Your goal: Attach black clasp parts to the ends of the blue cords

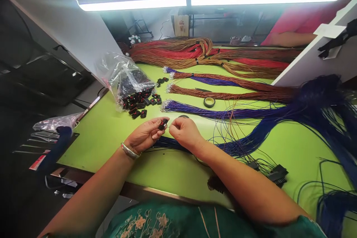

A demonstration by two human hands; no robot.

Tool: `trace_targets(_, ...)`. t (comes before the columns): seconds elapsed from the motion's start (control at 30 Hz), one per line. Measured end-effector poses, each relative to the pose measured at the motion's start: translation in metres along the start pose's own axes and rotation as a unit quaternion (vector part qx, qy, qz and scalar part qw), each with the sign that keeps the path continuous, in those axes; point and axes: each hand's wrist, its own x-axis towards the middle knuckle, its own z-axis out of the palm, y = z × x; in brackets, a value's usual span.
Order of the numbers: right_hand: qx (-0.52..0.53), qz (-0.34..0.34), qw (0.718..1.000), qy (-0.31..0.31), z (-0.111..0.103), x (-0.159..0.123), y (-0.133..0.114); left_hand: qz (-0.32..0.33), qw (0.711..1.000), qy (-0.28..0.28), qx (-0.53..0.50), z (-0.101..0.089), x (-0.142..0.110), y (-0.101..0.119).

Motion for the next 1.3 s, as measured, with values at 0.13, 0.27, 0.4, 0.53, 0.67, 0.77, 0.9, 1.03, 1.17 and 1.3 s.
trace_targets(0.13, -0.010, -0.005, 1.000, -0.002, 0.001, 0.000, 0.002, -0.006, 1.000, -0.011, 0.004, -0.001, 0.001, -0.003)
trace_targets(0.27, -0.029, -0.008, 0.999, -0.010, 0.001, 0.000, 0.004, -0.002, 1.000, -0.011, 0.010, -0.003, 0.002, -0.007)
trace_targets(0.4, -0.060, -0.012, 0.998, -0.010, 0.000, -0.001, 0.005, 0.027, 0.997, -0.004, 0.068, -0.004, 0.001, -0.009)
trace_targets(0.53, -0.058, -0.012, 0.998, -0.021, -0.001, 0.001, 0.004, 0.085, 0.980, 0.004, 0.178, -0.004, 0.000, -0.012)
trace_targets(0.67, 0.027, 0.026, 0.998, -0.059, -0.003, 0.001, -0.001, 0.099, 0.985, 0.004, 0.143, 0.000, -0.001, -0.013)
trace_targets(0.77, 0.098, 0.111, 0.986, -0.082, -0.006, -0.001, -0.006, 0.074, 0.994, 0.017, 0.078, 0.003, -0.002, -0.012)
trace_targets(0.9, 0.082, 0.097, 0.990, -0.067, -0.006, -0.002, -0.006, 0.077, 0.993, 0.024, 0.084, 0.002, -0.002, -0.013)
trace_targets(1.03, -0.023, 0.003, 0.999, -0.022, 0.000, -0.002, 0.004, 0.093, 0.982, 0.017, 0.162, -0.003, 0.001, -0.020)
trace_targets(1.17, -0.076, -0.027, 0.997, 0.012, 0.011, -0.004, 0.016, 0.110, 0.968, 0.017, 0.225, -0.005, 0.004, -0.027)
trace_targets(1.3, -0.084, -0.023, 0.996, 0.002, 0.008, -0.005, 0.014, 0.106, 0.968, 0.032, 0.227, -0.005, 0.003, -0.025)
